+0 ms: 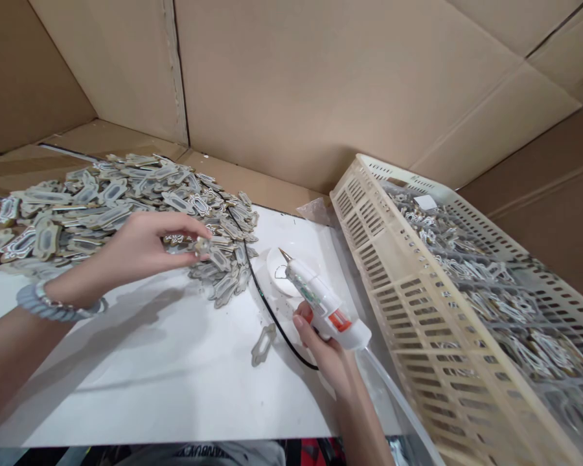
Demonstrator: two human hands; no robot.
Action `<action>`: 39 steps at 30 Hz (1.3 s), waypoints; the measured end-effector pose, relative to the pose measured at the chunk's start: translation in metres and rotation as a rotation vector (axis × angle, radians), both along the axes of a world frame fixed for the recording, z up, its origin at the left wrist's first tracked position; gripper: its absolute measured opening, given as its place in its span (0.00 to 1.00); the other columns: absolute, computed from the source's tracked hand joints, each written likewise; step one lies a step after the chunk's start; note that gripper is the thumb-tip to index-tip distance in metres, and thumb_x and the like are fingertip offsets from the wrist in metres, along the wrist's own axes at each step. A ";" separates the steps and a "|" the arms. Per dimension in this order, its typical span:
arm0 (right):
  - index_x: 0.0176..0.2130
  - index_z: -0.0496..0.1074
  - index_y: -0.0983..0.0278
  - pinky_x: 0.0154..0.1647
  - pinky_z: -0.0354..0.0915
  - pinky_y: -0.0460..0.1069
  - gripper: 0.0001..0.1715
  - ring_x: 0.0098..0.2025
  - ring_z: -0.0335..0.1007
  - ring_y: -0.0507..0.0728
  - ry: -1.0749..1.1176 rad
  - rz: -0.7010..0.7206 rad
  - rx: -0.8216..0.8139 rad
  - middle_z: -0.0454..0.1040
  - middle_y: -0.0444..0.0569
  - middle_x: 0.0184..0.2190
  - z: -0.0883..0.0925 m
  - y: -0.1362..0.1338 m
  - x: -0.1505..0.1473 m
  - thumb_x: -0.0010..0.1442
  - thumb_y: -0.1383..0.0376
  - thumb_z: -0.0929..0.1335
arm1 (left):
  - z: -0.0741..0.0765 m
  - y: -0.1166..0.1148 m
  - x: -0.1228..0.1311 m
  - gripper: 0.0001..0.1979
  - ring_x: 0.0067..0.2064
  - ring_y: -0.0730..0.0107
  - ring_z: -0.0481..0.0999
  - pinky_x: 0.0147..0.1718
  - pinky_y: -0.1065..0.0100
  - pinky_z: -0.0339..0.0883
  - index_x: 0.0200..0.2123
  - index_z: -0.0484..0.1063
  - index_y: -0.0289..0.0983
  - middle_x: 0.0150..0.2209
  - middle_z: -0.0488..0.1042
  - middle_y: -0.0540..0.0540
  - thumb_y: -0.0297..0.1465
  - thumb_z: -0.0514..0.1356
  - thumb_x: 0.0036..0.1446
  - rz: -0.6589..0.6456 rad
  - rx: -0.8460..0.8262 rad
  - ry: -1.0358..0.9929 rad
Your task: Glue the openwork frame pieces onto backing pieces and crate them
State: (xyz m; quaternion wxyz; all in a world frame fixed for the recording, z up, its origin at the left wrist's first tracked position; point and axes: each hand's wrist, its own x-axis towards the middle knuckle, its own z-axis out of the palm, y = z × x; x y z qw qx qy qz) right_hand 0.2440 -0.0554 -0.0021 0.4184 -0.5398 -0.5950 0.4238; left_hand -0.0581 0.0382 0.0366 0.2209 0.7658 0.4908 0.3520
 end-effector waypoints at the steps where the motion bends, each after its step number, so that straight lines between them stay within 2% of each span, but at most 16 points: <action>1: 0.25 0.61 0.59 0.25 0.60 0.46 0.21 0.22 0.54 0.50 0.006 -0.004 0.002 0.57 0.38 0.19 0.000 0.000 0.000 0.60 0.51 0.69 | 0.001 0.002 0.000 0.19 0.38 0.65 0.79 0.40 0.65 0.74 0.36 0.79 0.38 0.38 0.83 0.45 0.47 0.67 0.51 0.039 -0.009 -0.035; 4: 0.25 0.61 0.59 0.24 0.60 0.46 0.22 0.22 0.53 0.50 0.032 -0.005 0.014 0.56 0.38 0.19 0.000 -0.001 -0.001 0.61 0.52 0.69 | 0.000 0.011 0.000 0.21 0.34 0.70 0.77 0.32 0.69 0.73 0.38 0.76 0.37 0.44 0.82 0.41 0.48 0.68 0.51 0.127 -0.051 -0.149; 6: 0.24 0.60 0.59 0.25 0.60 0.46 0.21 0.22 0.53 0.50 0.045 -0.009 0.022 0.56 0.37 0.19 0.001 -0.002 -0.001 0.61 0.53 0.69 | -0.002 0.018 0.002 0.22 0.33 0.70 0.77 0.30 0.70 0.73 0.38 0.73 0.36 0.45 0.82 0.40 0.48 0.68 0.49 0.156 -0.065 -0.195; 10: 0.24 0.61 0.59 0.25 0.60 0.46 0.21 0.22 0.53 0.50 0.030 0.008 0.027 0.57 0.38 0.20 0.003 -0.002 0.000 0.62 0.54 0.69 | -0.009 0.040 0.008 0.24 0.42 0.63 0.80 0.40 0.64 0.77 0.36 0.69 0.38 0.43 0.82 0.40 0.50 0.67 0.47 0.164 -0.052 -0.207; 15: 0.24 0.61 0.59 0.25 0.60 0.47 0.23 0.22 0.53 0.51 0.008 0.023 0.004 0.57 0.38 0.19 0.003 0.000 0.001 0.61 0.49 0.69 | -0.019 0.065 0.017 0.21 0.43 0.58 0.79 0.47 0.59 0.73 0.35 0.70 0.40 0.40 0.80 0.44 0.49 0.65 0.46 0.156 0.017 -0.052; 20: 0.26 0.62 0.59 0.23 0.59 0.47 0.24 0.22 0.53 0.51 0.003 0.010 -0.022 0.57 0.38 0.19 0.004 0.001 0.000 0.60 0.46 0.69 | -0.013 0.060 0.010 0.19 0.39 0.64 0.72 0.45 0.62 0.68 0.44 0.72 0.37 0.42 0.77 0.45 0.43 0.59 0.55 0.210 0.127 0.133; 22: 0.25 0.62 0.59 0.24 0.59 0.47 0.22 0.22 0.53 0.51 -0.002 0.013 -0.004 0.57 0.38 0.19 0.005 0.000 0.000 0.60 0.48 0.69 | -0.008 0.050 0.003 0.16 0.36 0.68 0.69 0.42 0.65 0.67 0.43 0.73 0.35 0.40 0.77 0.47 0.40 0.57 0.59 0.137 0.139 0.205; 24: 0.25 0.61 0.59 0.25 0.60 0.47 0.21 0.22 0.53 0.50 0.008 0.016 0.002 0.57 0.38 0.20 0.006 -0.001 -0.001 0.61 0.51 0.69 | -0.005 0.036 -0.005 0.12 0.36 0.69 0.69 0.41 0.68 0.66 0.38 0.75 0.37 0.37 0.77 0.49 0.37 0.56 0.60 -0.033 0.117 0.298; 26: 0.25 0.61 0.59 0.26 0.60 0.47 0.20 0.23 0.54 0.50 0.027 0.003 -0.014 0.58 0.38 0.20 0.006 -0.003 -0.002 0.61 0.53 0.69 | -0.007 0.019 -0.009 0.09 0.40 0.68 0.72 0.42 0.69 0.65 0.34 0.78 0.40 0.37 0.76 0.49 0.33 0.57 0.59 -0.220 0.097 0.390; 28: 0.25 0.61 0.59 0.27 0.62 0.47 0.20 0.24 0.55 0.51 0.037 -0.022 -0.034 0.59 0.39 0.21 0.005 -0.004 -0.002 0.61 0.53 0.69 | -0.015 0.002 -0.010 0.10 0.41 0.67 0.72 0.40 0.69 0.64 0.36 0.80 0.44 0.38 0.75 0.49 0.28 0.58 0.57 -0.325 0.103 0.457; 30: 0.24 0.61 0.59 0.29 0.63 0.47 0.20 0.25 0.57 0.51 0.029 -0.036 -0.041 0.60 0.40 0.22 0.003 -0.005 -0.002 0.61 0.53 0.69 | -0.024 -0.010 -0.006 0.13 0.39 0.65 0.71 0.35 0.68 0.60 0.37 0.79 0.44 0.39 0.74 0.47 0.23 0.57 0.56 -0.365 0.131 0.500; 33: 0.24 0.60 0.59 0.29 0.63 0.47 0.21 0.25 0.57 0.51 0.006 -0.012 -0.032 0.60 0.40 0.22 0.001 -0.004 0.000 0.61 0.54 0.69 | -0.033 -0.018 0.003 0.12 0.36 0.64 0.69 0.31 0.66 0.57 0.34 0.77 0.43 0.37 0.72 0.46 0.22 0.56 0.56 -0.394 0.208 0.555; 36: 0.25 0.62 0.59 0.28 0.61 0.47 0.19 0.25 0.56 0.51 0.012 -0.010 -0.040 0.60 0.40 0.22 0.000 -0.003 0.000 0.61 0.55 0.69 | -0.034 -0.016 0.009 0.12 0.33 0.65 0.67 0.29 0.65 0.56 0.32 0.76 0.42 0.35 0.72 0.46 0.21 0.56 0.56 -0.412 0.309 0.615; 39: 0.24 0.61 0.60 0.27 0.59 0.47 0.19 0.23 0.55 0.50 0.006 0.012 -0.030 0.59 0.39 0.21 0.000 -0.001 0.000 0.60 0.55 0.69 | -0.032 -0.011 0.012 0.11 0.32 0.65 0.67 0.28 0.65 0.55 0.29 0.75 0.42 0.34 0.72 0.46 0.20 0.57 0.54 -0.425 0.338 0.645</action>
